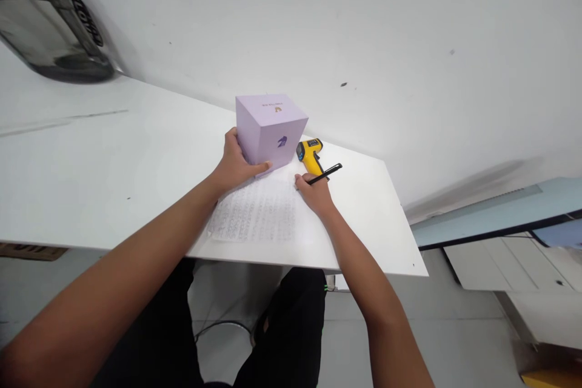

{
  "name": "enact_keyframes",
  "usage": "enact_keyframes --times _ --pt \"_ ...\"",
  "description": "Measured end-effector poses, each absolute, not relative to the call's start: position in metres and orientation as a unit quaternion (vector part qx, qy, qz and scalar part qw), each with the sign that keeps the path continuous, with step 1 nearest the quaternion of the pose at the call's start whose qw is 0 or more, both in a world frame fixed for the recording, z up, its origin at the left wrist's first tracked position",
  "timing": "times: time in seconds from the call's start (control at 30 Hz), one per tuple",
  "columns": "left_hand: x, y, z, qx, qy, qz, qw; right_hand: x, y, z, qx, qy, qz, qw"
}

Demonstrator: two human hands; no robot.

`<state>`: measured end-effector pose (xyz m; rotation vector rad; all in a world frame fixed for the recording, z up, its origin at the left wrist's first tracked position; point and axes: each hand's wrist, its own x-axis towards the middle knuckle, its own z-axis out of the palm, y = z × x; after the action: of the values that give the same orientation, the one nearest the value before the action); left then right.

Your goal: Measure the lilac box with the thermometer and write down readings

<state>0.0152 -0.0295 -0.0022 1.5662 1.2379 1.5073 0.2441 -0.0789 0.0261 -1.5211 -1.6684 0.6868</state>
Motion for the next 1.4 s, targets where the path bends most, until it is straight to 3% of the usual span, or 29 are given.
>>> enact_keyframes --times 1.4 --pt "0.0167 -0.0313 0.0017 0.579 0.446 0.598 0.329 0.2448 -0.0787 0.0269 -0.585 -0.669 0.250 0.384"
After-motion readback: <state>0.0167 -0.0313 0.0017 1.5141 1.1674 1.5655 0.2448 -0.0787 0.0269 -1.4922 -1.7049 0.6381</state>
